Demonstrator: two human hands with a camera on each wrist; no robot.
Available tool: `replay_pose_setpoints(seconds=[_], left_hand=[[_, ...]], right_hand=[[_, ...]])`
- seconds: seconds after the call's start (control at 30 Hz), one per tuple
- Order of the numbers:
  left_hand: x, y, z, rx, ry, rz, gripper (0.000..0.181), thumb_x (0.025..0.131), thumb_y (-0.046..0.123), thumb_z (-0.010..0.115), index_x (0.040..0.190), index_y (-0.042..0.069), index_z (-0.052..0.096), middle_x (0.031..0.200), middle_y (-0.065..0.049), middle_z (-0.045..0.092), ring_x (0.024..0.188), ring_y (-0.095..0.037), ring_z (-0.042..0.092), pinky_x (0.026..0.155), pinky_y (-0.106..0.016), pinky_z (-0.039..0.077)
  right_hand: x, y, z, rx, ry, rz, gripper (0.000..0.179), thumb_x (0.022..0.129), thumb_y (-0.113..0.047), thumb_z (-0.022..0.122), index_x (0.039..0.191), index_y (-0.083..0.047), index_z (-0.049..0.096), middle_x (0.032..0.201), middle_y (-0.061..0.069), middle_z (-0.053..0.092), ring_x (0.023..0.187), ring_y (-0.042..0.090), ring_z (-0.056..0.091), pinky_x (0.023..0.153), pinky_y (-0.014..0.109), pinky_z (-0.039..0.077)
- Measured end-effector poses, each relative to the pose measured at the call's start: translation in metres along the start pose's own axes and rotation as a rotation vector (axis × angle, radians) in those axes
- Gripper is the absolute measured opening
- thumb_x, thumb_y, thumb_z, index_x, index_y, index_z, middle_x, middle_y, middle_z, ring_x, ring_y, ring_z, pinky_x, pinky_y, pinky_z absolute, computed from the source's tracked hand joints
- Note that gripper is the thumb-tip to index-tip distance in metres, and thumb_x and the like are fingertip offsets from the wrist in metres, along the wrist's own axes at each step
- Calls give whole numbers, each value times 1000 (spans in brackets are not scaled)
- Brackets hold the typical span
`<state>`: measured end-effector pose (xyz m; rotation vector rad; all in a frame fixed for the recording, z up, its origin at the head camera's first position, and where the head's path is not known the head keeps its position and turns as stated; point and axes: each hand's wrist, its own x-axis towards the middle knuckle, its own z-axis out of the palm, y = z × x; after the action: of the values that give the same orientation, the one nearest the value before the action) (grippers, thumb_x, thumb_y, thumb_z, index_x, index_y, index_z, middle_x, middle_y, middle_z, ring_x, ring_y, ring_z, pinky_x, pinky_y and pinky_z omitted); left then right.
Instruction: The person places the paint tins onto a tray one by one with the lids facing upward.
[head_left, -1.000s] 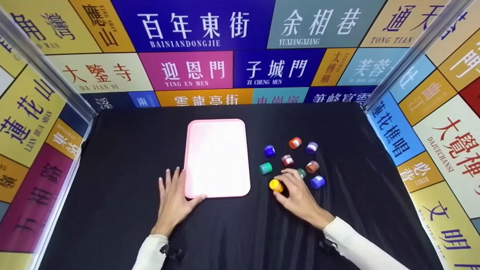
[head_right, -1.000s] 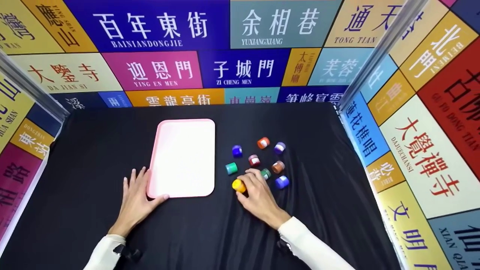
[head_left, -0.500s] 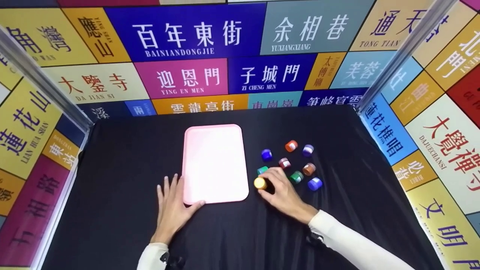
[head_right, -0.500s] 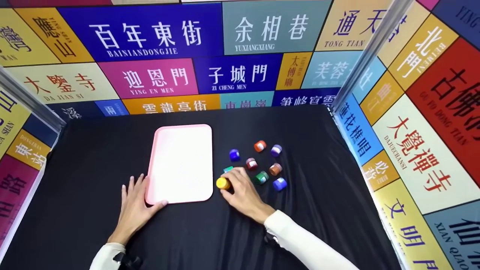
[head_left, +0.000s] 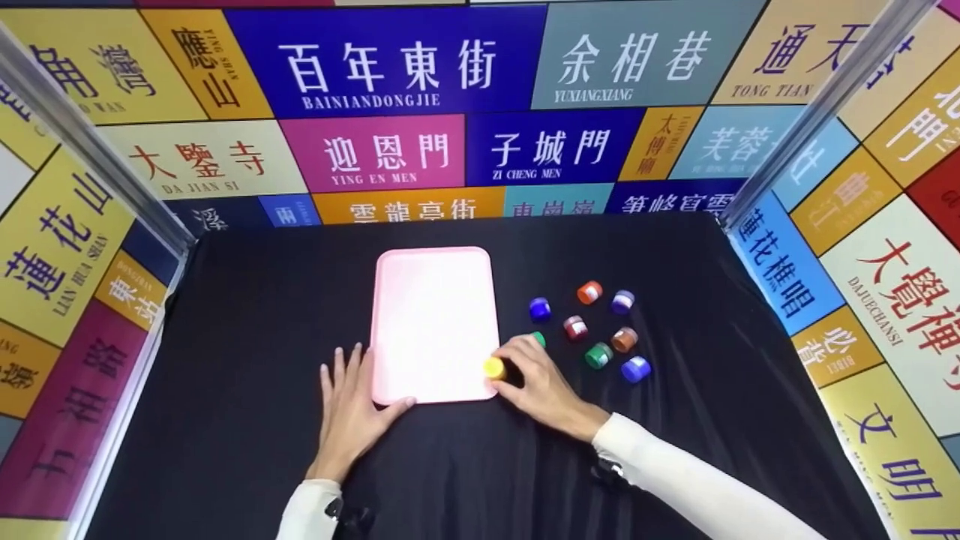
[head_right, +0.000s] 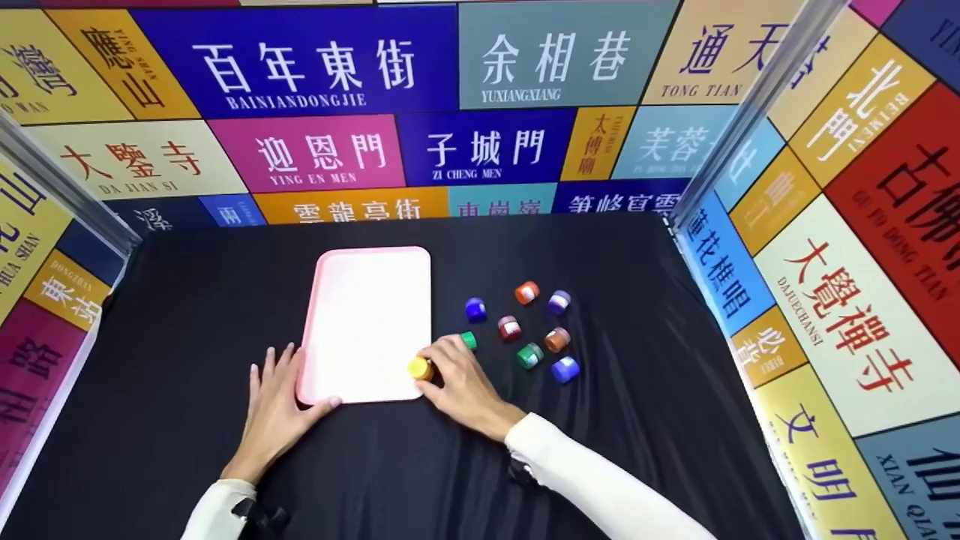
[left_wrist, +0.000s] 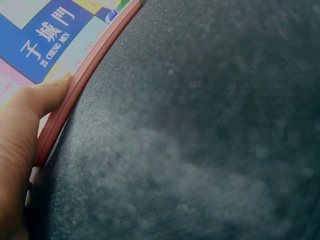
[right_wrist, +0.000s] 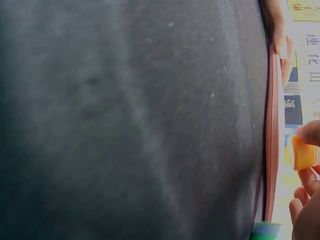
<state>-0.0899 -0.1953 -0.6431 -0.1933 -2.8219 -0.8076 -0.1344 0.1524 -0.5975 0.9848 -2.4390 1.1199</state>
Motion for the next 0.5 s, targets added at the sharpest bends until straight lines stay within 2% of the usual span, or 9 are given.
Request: replay_pose_setpoints(seconds=[0.27, 0.5], left_hand=[[0, 1, 2, 4, 49, 30, 119, 84, 72, 84, 169, 2, 39, 173, -29, 38, 165, -54, 18, 132, -72, 5], [1, 2, 1, 2, 21, 17, 118, 86, 73, 82, 170, 3, 38, 174, -28, 36, 166, -53, 16, 133, -70, 2]], right_hand=[[15, -1, 19, 43, -3, 8, 37, 83, -6, 95, 115, -5, 77, 111, 5, 72, 109, 25, 61, 94, 35, 54], [30, -5, 35, 99, -39, 55, 36, 83, -5, 93, 115, -5, 77, 109, 4, 72, 106, 24, 61, 90, 32, 53]])
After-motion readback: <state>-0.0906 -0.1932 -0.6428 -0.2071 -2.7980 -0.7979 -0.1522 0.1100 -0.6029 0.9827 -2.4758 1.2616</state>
